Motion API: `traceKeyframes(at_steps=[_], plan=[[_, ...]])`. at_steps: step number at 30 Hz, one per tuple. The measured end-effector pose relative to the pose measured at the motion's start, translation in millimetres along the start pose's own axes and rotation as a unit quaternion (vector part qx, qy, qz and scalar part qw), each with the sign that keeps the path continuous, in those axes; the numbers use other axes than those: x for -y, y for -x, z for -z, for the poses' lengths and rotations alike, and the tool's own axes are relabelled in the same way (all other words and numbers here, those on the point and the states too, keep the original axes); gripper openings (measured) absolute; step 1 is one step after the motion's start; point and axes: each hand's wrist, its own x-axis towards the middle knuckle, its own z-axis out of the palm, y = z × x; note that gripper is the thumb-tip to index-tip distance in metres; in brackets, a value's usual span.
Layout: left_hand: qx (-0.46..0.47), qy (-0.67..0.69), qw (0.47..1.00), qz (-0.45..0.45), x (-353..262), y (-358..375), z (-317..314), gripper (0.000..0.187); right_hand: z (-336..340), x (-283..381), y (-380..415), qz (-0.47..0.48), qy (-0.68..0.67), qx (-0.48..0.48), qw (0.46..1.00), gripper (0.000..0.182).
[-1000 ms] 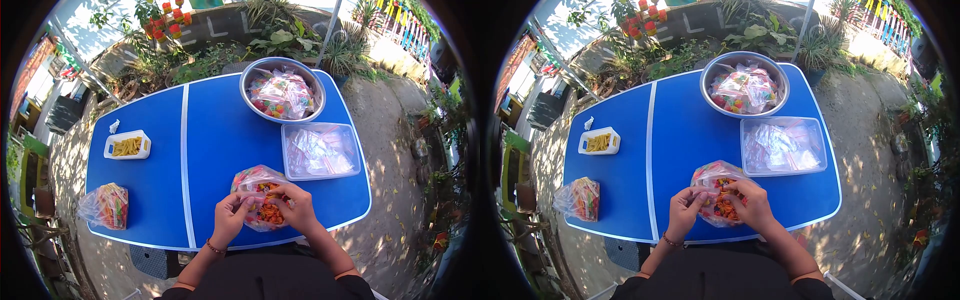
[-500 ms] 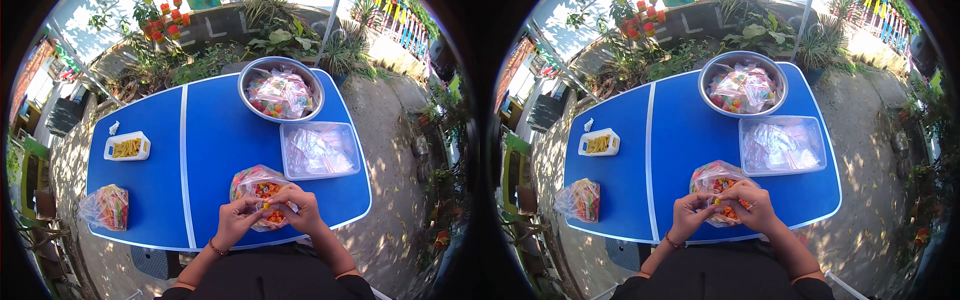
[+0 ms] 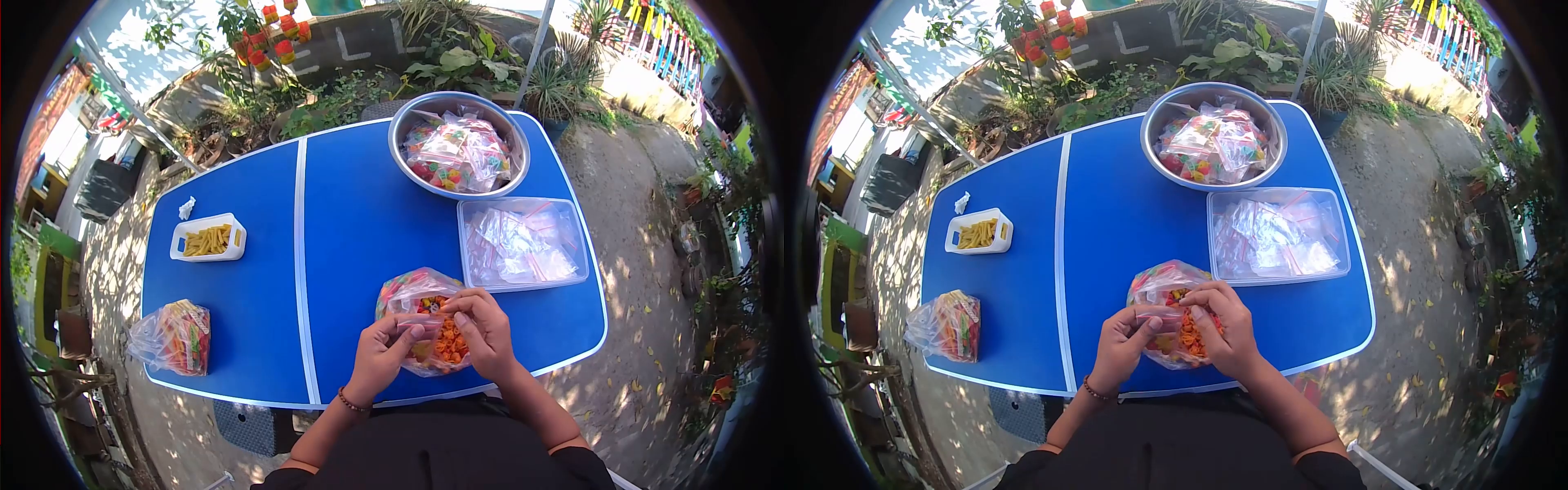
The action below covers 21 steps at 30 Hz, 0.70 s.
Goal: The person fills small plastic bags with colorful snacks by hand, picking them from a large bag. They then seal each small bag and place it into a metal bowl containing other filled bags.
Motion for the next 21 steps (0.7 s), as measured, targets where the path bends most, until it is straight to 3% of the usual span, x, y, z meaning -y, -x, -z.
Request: traceKeyframes(at_steps=[1,4,7,10,21], plan=[[-0.021,0.021,1.000,-0.010,2.1,-1.3,0.5,0.027,-0.5,-5.2,-0.5,-0.069,-0.034,-0.007,0.997,0.021],[-0.075,0.128,0.989,0.005,0.5,-3.7,2.6,0.027,3.2,-18.0,-6.8,-0.010,0.191,0.124,0.974,0.029],[-0.104,0.150,0.983,-0.003,1.4,-4.5,4.9,0.028,-16.1,-29.2,-7.3,0.147,0.334,0.080,0.928,0.031],[-0.117,0.162,0.980,-0.004,4.0,-4.1,5.7,0.027,-26.6,-28.8,-5.8,0.181,0.432,0.071,0.880,0.034],[-0.128,0.134,0.982,-0.030,4.9,-2.4,5.2,0.029,-7.1,-23.2,-4.2,0.112,0.384,0.067,0.914,0.014]])
